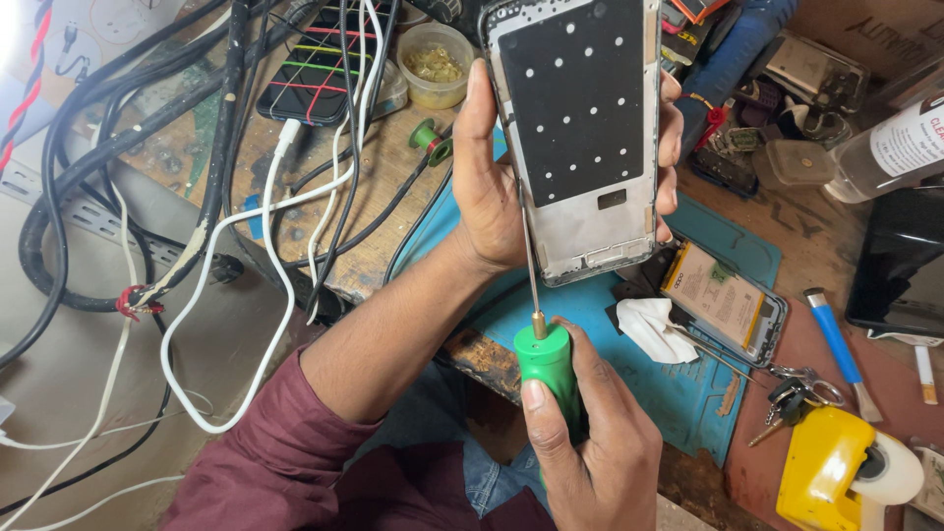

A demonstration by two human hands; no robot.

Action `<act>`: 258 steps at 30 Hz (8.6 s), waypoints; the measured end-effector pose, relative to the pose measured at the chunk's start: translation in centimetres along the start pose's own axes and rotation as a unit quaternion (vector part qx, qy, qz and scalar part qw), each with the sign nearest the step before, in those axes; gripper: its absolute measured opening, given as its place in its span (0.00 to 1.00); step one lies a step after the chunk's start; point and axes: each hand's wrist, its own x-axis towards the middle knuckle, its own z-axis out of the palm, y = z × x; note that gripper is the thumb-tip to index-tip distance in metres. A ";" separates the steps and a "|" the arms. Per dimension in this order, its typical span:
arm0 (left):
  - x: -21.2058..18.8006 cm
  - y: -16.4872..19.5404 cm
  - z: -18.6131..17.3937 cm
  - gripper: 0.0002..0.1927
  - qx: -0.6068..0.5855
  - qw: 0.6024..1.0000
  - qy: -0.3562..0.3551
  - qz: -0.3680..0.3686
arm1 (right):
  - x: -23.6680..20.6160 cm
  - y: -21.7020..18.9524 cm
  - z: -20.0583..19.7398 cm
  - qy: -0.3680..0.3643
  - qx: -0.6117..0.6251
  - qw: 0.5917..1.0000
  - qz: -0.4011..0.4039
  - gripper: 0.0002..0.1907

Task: The person secures a smartphone with multiple rubber bands, then uses a green electric screwdriver to remove screws from the back of a disassembled phone chassis. The person also uses tweezers to manipulate small components inside the chassis.

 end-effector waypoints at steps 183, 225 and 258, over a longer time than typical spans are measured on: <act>-11.1 -1.3 3.4 0.47 -0.315 0.907 0.142 -0.243 | -5.3 9.8 -9.3 -0.013 -0.166 0.986 -0.011 0.27; -11.3 -1.4 3.0 0.45 -0.308 0.909 0.129 -0.251 | -5.4 9.2 -8.8 0.009 -0.145 0.989 -0.016 0.27; -10.8 -1.3 1.9 0.51 -0.330 0.902 0.128 -0.246 | -3.6 6.5 -10.7 0.059 0.148 0.984 0.085 0.35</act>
